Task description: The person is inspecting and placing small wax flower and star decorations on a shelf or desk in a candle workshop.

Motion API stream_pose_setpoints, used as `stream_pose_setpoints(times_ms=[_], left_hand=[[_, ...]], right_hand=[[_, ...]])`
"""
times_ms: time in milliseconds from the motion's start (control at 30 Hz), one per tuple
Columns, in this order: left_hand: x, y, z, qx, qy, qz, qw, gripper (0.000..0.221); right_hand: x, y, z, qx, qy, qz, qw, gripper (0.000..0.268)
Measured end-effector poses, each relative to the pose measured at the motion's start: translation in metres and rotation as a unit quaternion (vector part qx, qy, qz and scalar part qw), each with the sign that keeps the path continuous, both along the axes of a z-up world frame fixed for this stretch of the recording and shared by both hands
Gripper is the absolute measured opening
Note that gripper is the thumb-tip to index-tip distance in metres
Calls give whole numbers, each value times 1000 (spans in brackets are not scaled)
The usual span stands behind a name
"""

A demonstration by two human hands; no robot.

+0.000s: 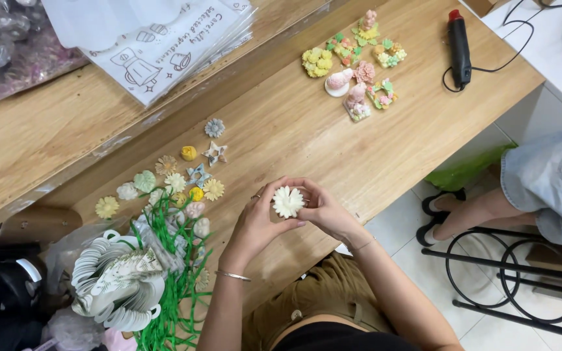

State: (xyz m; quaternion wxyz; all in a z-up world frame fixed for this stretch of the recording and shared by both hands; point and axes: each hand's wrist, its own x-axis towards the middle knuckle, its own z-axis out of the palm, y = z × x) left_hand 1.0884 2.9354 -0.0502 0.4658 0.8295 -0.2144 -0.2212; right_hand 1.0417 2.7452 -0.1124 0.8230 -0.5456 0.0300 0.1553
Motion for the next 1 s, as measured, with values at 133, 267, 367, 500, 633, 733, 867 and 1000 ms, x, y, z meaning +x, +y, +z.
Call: stream_pose_setpoints(times_ms=[133,267,367,500,633,733,867,1000], left_hand=[[3,-7,4,-53,-12,27,998,89],[7,-7,14,-58,-71,43,995,102],[2,-7,26,-84,-108,35,990,109],[3,-12,28,-93,-175,51,979,101],[-1,-12,27,-92,-156,86,980,89],[-8,-9,18,-107,-159,139,972,80],[-13,-4,4,-125,-188,187,956,72],[-18,0,-3,-130,-254,191,939,69]], right_hand=[[1,-4,22,72,19,-22,997,62],[5,-9,37,236,47,-17,971,66],[3,-10,42,268,54,-20,962,66],[7,-13,44,308,37,-29,950,63],[12,-9,54,346,53,-32,936,62],[13,-6,47,341,63,-19,938,62],[12,1,32,407,86,4,909,61],[13,12,34,394,99,-10,914,57]])
